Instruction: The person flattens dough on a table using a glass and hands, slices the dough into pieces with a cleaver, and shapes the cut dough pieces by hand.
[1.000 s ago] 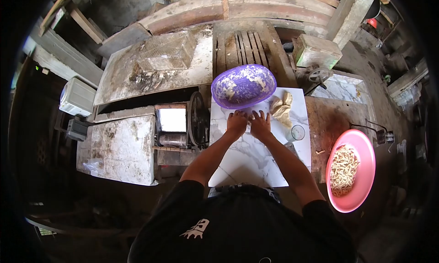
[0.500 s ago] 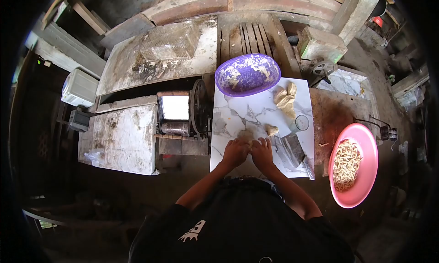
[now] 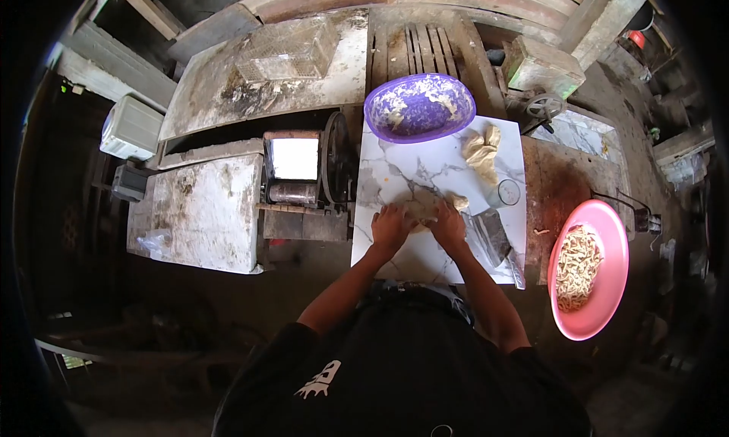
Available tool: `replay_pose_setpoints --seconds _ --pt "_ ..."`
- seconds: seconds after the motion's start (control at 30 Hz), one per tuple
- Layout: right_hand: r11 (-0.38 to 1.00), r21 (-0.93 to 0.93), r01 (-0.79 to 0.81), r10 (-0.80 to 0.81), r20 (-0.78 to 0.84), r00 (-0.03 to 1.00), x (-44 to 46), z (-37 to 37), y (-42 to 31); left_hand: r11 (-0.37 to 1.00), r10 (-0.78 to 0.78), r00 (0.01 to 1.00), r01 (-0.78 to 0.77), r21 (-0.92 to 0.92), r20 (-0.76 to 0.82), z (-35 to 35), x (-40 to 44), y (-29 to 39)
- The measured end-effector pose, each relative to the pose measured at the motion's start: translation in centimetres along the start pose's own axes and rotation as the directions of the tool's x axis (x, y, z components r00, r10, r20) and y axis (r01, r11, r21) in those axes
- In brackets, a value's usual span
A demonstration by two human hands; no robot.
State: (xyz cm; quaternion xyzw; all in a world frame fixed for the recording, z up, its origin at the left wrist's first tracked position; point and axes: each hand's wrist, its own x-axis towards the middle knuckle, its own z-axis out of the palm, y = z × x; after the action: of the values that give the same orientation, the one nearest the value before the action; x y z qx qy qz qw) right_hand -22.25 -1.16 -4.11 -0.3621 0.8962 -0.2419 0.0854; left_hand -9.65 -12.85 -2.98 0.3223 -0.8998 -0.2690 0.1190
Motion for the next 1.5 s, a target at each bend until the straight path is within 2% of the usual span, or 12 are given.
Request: replay_pose_setpoints --seconds 0.07,0.17,0.23,0.43,0.6,0.8,0.93,1.1,1.17,1.3,1.4,1.5 --pt "0.996 -0.035 -0.077 0.081 0.112 0.990 -0.1 -0.6 -0.4 0.994 0.100 0.992 -0.103 0.030 0.079 0.5 0.0 -0.7" --pt "0.986 -0.024 -0.164 0.166 0.202 0.965 -1.0 -1.0 -0.3 0.998 0.038 0.989 -0.032 -0.046 0.140 0.5 -0.4 -0.9" --pt "0.956 0.245 -0.162 0.131 0.137 0.982 -2.0 -0.8 0.6 0.992 0.082 0.989 -0.070 -0.107 0.120 -0.5 -1.0 -0.7" --pt "0.861 0.495 -0.113 0.076 0.095 0.993 -4.2 -0.4 0.2 0.966 0.143 0.975 -0.101 -0.236 0.168 -0.7 -1.8 -0.3" --pt "0.951 0.308 -0.021 -0.026 0.147 0.989 -2.6 -1.4 -2.1 0.937 0.256 0.944 -0.189 -0.295 0.210 -0.1 -0.6 -1.7" --pt "0.979 0.197 -0.047 0.018 0.144 0.989 -1.1 0.6 -2.2 0.872 0.108 0.969 0.015 -0.489 0.223 -0.1 -0.4 -2.2" --pt "0.998 0.001 -0.067 0.065 0.204 0.977 0.2 0.5 -3.3 0.930 0.036 0.986 0.027 -0.367 0.165 -0.8 -0.4 -0.7" --pt "0.994 0.039 -0.099 0.089 0.201 0.976 -0.2 -0.2 -4.7 0.985 0.054 0.998 -0.050 -0.167 0.021 0.6 -0.1 -0.1" --pt "0.998 0.002 -0.066 0.064 0.193 0.979 -0.5 0.5 -3.6 0.970 0.179 0.981 -0.163 -0.181 0.075 1.3 0.4 -1.0" --pt "0.976 0.218 0.012 -0.035 0.103 0.994 -2.3 0.0 -1.6 0.957 0.229 0.955 -0.187 -0.220 0.186 0.8 0.9 -1.1" --pt "0.973 0.224 0.065 -0.074 0.032 0.997 -3.5 -1.1 -1.0 0.980 0.181 0.927 -0.142 -0.139 0.329 1.3 1.1 -0.3" --pt "0.962 0.213 0.169 -0.161 -0.055 0.985 -4.6 -1.0 -0.2 0.948 0.080 0.899 0.064 -0.311 0.431 1.8 1.0 0.2"
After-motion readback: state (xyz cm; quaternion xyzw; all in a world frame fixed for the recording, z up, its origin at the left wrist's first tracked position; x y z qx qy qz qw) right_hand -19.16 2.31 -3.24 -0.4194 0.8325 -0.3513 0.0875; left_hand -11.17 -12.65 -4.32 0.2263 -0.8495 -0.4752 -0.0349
